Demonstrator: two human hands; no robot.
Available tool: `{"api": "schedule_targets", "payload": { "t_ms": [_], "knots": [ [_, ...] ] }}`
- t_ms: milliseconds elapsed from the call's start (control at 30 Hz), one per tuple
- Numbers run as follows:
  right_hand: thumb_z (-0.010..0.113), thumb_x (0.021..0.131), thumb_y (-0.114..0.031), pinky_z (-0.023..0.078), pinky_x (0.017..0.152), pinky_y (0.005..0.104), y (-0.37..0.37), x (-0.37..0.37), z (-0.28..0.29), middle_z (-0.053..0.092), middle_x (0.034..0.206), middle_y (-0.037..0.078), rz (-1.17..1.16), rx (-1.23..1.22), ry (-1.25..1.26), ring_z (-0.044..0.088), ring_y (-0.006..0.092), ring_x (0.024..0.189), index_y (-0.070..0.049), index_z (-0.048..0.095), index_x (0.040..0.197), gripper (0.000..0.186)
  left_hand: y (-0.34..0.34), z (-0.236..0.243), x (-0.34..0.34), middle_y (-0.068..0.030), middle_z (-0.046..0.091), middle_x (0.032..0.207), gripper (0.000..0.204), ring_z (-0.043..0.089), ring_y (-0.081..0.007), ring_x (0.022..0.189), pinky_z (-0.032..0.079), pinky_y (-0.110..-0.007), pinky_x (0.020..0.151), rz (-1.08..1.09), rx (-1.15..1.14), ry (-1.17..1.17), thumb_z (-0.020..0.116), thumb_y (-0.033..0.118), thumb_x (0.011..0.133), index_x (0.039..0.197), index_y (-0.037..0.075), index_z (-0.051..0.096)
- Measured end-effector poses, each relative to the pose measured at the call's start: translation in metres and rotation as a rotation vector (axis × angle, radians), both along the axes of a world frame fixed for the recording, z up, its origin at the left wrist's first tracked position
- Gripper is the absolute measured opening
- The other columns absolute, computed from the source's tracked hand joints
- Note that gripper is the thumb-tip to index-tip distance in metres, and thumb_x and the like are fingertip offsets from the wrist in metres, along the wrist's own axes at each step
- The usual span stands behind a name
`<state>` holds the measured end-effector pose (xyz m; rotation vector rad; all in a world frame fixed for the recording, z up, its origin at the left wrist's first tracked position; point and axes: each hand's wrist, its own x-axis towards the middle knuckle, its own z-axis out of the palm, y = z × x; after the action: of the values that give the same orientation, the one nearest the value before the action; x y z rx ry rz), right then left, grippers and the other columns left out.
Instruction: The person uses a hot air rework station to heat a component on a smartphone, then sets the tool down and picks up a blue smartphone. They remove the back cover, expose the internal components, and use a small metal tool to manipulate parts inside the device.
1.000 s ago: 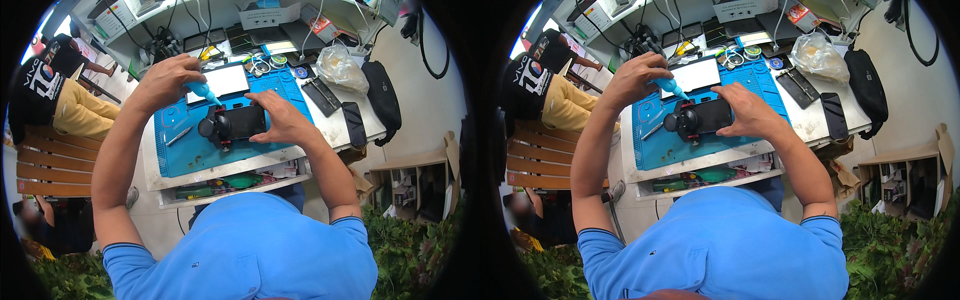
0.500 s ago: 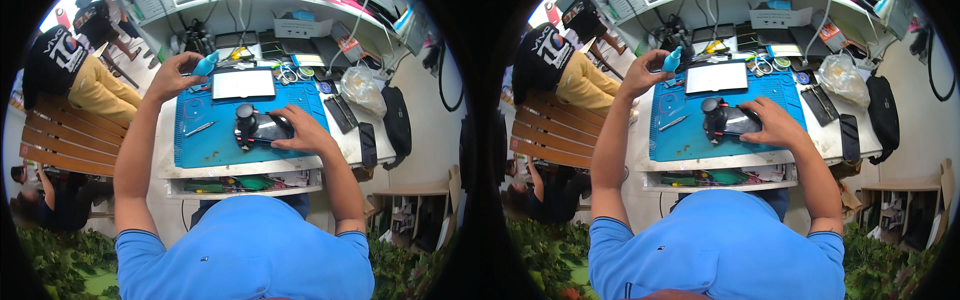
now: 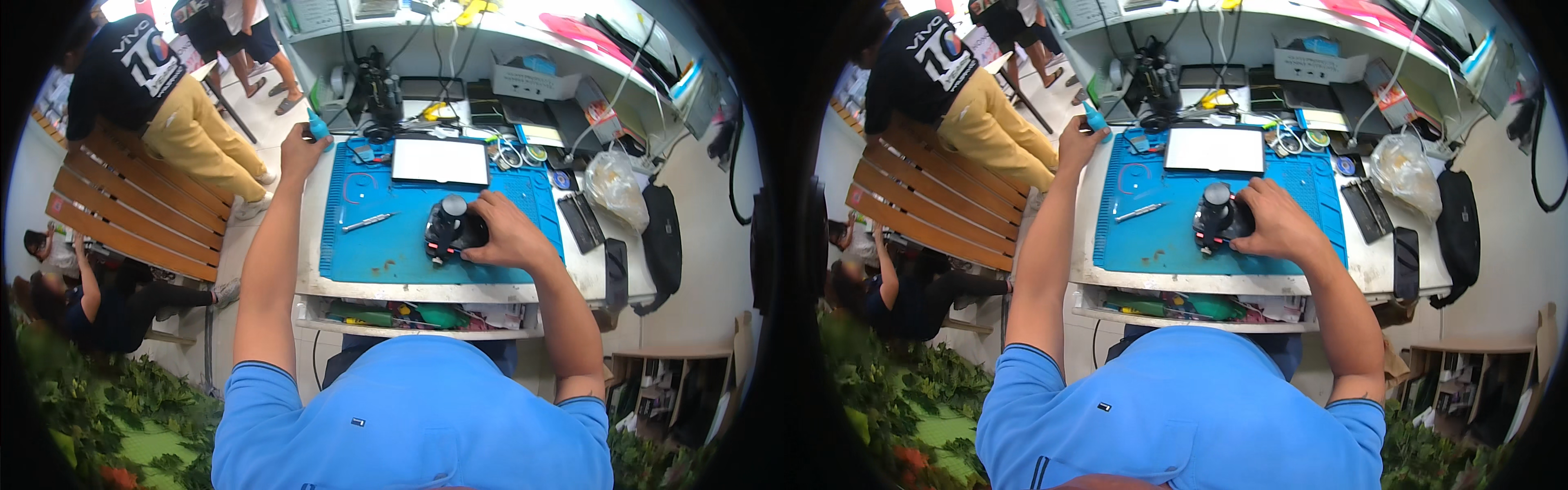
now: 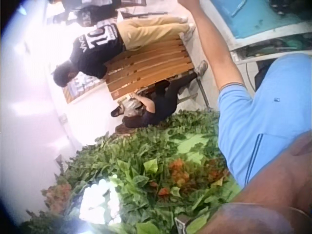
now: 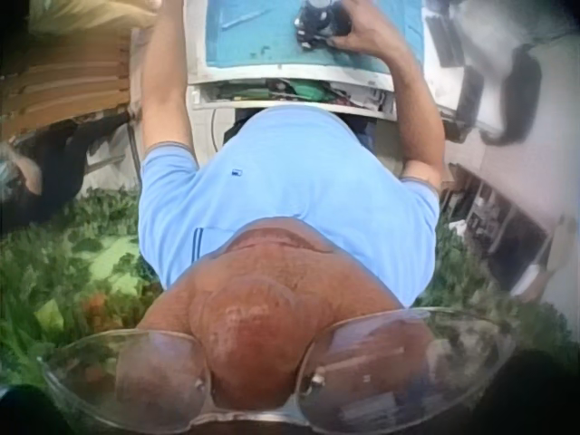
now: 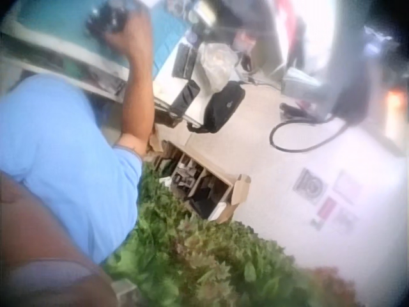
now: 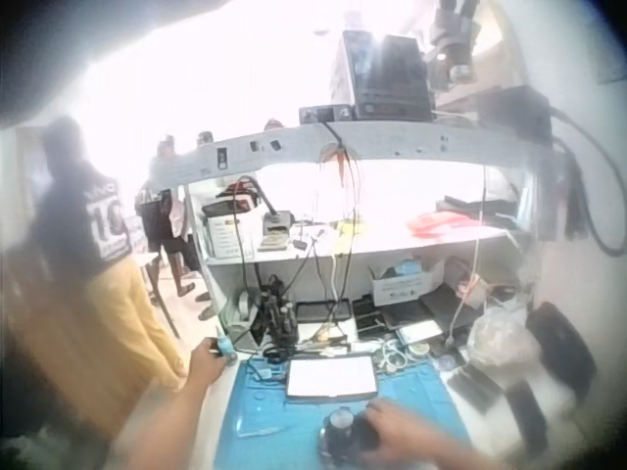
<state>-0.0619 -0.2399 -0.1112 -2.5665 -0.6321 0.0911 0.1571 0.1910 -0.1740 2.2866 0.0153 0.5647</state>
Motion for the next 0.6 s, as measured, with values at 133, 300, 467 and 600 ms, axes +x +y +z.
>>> {"api": "schedule_targets", "payload": {
  "t_ms": [133, 300, 467, 600],
  "knots": [
    [0.093, 0.066, -0.032, 0.053, 0.105, 0.0484, 0.004, 0.010, -0.011, 0.063, 0.118, 0.021, 0.007, 0.044, -0.018, 0.062, 0.0410, 0.119, 0.005, 0.068, 0.124, 0.073, 0.003, -0.015, 0.012, -0.0155, 0.082, 0.106, 0.054, 0.079, -0.0298, 0.098, 0.060, -0.042, 0.091, -0.004, 0.036, -0.025, 0.096, 0.034, 0.084, 0.122, 0.003, 0.074],
    [0.094, 0.063, -0.032, 0.054, 0.102, 0.0452, 0.007, 0.011, 0.001, 0.065, 0.117, 0.018, -0.043, 0.012, 0.105, 0.064, 0.0372, 0.118, 0.005, 0.068, 0.121, 0.074, 0.001, -0.009, 0.008, -0.0163, 0.082, 0.112, 0.073, 0.080, -0.0287, 0.104, 0.061, -0.040, 0.095, -0.015, 0.085, 0.053, 0.100, 0.041, 0.079, 0.132, 0.000, 0.072],
    [0.096, 0.062, -0.033, 0.055, 0.099, 0.0447, 0.009, 0.019, 0.006, 0.067, 0.115, 0.019, -0.021, -0.042, 0.130, 0.066, 0.0383, 0.113, 0.005, 0.067, 0.120, 0.075, 0.009, -0.001, -0.003, -0.0205, 0.079, 0.125, 0.100, 0.077, -0.0295, 0.115, 0.060, -0.040, 0.102, -0.081, 0.006, 0.095, 0.101, 0.048, 0.075, 0.149, -0.006, 0.061],
    [0.097, 0.064, -0.035, 0.055, 0.100, 0.0453, 0.007, 0.024, 0.010, 0.068, 0.119, 0.020, 0.024, -0.075, 0.162, 0.067, 0.0393, 0.115, 0.006, 0.067, 0.123, 0.078, 0.009, 0.012, -0.023, -0.0198, 0.074, 0.127, 0.100, 0.073, -0.0288, 0.119, 0.059, -0.040, 0.106, -0.065, 0.000, -0.045, 0.101, 0.045, 0.079, 0.152, -0.007, 0.058]
  ]
}}
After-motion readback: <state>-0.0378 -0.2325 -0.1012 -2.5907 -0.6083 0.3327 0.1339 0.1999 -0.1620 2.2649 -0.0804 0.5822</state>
